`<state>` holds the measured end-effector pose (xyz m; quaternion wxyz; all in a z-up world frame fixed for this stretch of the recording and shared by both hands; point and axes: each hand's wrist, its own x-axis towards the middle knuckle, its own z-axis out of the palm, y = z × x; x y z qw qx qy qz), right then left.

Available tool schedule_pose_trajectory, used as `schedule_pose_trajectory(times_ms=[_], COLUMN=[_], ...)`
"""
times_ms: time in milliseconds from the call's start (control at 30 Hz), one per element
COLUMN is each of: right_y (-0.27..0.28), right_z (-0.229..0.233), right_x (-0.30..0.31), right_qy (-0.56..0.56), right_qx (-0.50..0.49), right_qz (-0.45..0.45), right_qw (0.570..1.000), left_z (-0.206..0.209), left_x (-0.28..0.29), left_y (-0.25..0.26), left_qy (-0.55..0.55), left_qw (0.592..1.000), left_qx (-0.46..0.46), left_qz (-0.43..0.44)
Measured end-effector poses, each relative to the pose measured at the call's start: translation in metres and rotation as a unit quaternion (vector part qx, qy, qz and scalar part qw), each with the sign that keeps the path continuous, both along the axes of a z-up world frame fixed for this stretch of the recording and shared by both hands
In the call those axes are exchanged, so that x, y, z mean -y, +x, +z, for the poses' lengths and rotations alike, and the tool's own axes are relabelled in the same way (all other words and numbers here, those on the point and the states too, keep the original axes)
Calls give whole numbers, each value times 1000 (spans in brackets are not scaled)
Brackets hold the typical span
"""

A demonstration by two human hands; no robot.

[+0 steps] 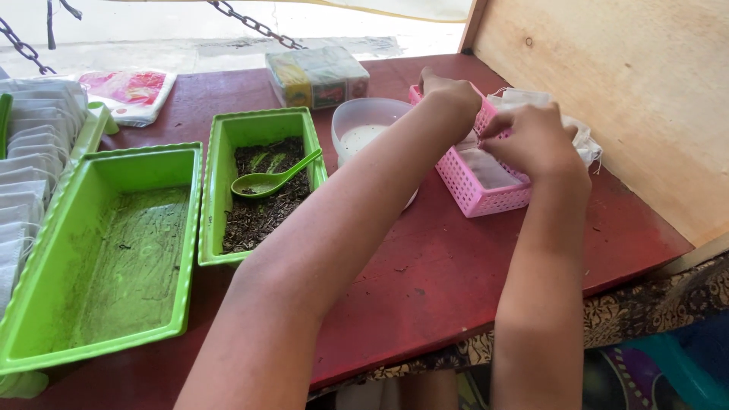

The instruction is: Filling and weighing tea bags with loose tea leaves at a packaging station

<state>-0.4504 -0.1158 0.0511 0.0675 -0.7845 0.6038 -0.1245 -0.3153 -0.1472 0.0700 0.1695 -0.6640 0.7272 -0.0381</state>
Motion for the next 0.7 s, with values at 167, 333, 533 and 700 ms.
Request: schedule_pose_trajectory(times_ms=[167, 333, 533, 700], right_y=[5, 8, 7, 5], right_z=[-4, -8, -11, -11], right_x=[0, 1, 9, 12], right_qy=[50, 31, -78, -301], right_qx=[-78, -83, -55, 46], right_qz=[-3, -2, 0, 56], right_qw=[996, 996, 995, 951], left_z=[-9, -17, 4, 31], left_x=[6, 18, 6, 6], left_y=[-2, 0, 18, 56], left_qy=[-45, -73, -159, -239], left_qw=[997, 996, 983, 939], left_qx=[-50, -46, -93, -236], left_qz=[34, 28, -18, -77])
